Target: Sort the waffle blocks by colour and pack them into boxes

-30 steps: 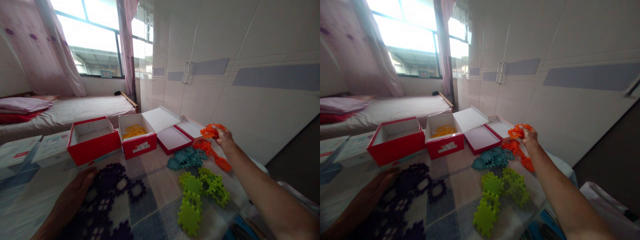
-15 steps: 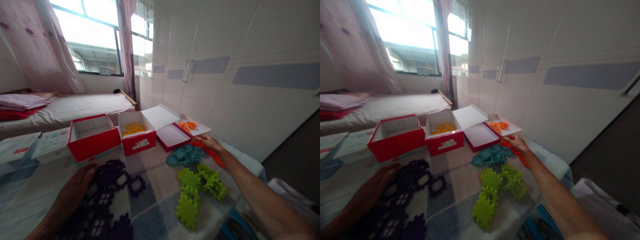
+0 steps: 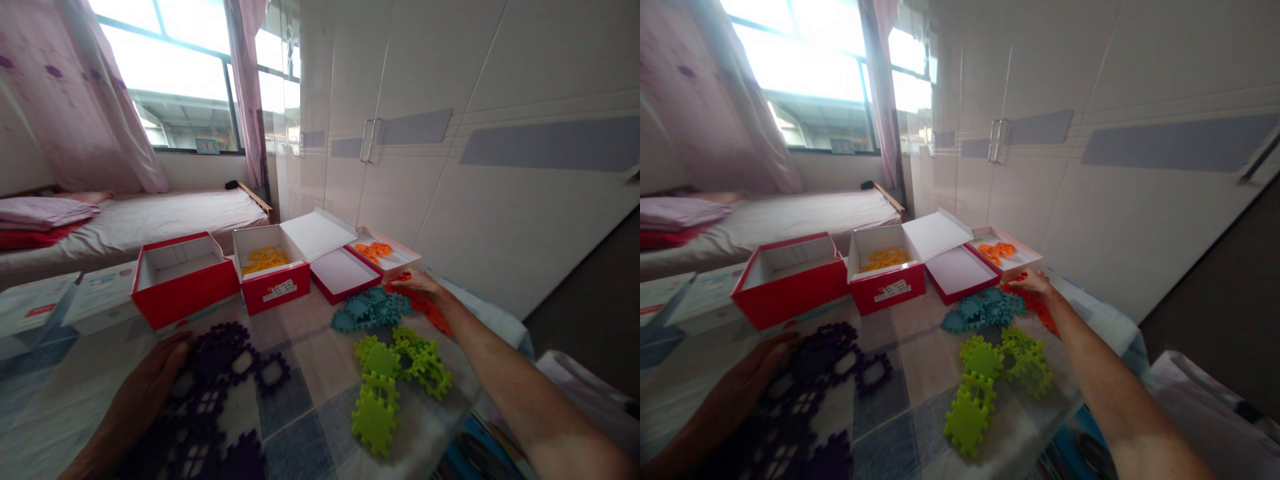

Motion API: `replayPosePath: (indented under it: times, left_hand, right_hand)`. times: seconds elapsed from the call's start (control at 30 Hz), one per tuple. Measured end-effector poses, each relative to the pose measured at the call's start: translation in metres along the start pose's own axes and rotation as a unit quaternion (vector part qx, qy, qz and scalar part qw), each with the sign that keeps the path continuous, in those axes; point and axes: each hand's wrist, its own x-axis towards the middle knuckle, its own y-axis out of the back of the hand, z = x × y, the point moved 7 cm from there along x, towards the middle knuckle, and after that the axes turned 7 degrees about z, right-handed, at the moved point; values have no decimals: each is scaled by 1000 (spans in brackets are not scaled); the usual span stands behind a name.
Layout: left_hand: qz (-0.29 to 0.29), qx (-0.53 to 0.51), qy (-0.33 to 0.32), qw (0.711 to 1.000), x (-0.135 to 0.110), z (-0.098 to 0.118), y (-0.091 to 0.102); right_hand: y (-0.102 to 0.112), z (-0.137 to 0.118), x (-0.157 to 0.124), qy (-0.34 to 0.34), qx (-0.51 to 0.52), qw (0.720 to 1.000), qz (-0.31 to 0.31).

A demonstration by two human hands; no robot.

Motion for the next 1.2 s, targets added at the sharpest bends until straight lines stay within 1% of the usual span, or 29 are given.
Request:
replayPosePath:
  times: [0.1,0.2,0.3,0.43,0.6,0.7,0.8,0.87,0.97,1.03,1.1,1.2]
  left_hand:
    - [5,4,-2,1000,0,1,1]
    - [3,12,-5,1000,1,4,2]
    - [-6,16,-2,1000,1,7,3]
    - [-12,21,10,1000,0,8,2]
    - [-7,26,1,1000,1,4,1]
    - [0,29,-4,1000,2,2,1]
    - [1,27,-11,1000,1,4,2]
    - [-1,22,-7,1000,0,4,2]
    - [0,14,9,1000,-1,3,2]
    - [2,11,17,1000,-1,1,1]
    - [1,11,17,1000,0,0,0]
    - [-1,7,7,1000,1,-1,-1]
  right_hand:
    - [-4,2,-4,-41,41,998,-29]
    - [1,7,-10,-86,90,992,-25]
    - [4,15,-17,-132,157,978,-28]
    - [4,18,-24,-173,264,948,-28]
    - [11,19,-31,-194,387,902,10]
    - [20,23,-35,-204,434,877,35]
    - [31,25,-33,-218,455,862,54]
    - [38,21,-24,-222,458,859,60]
    - [42,4,0,-221,446,865,64]
    - [37,-13,20,-220,425,876,63]
    - [26,-30,38,-219,391,892,56]
    - [13,-46,51,-209,319,923,52]
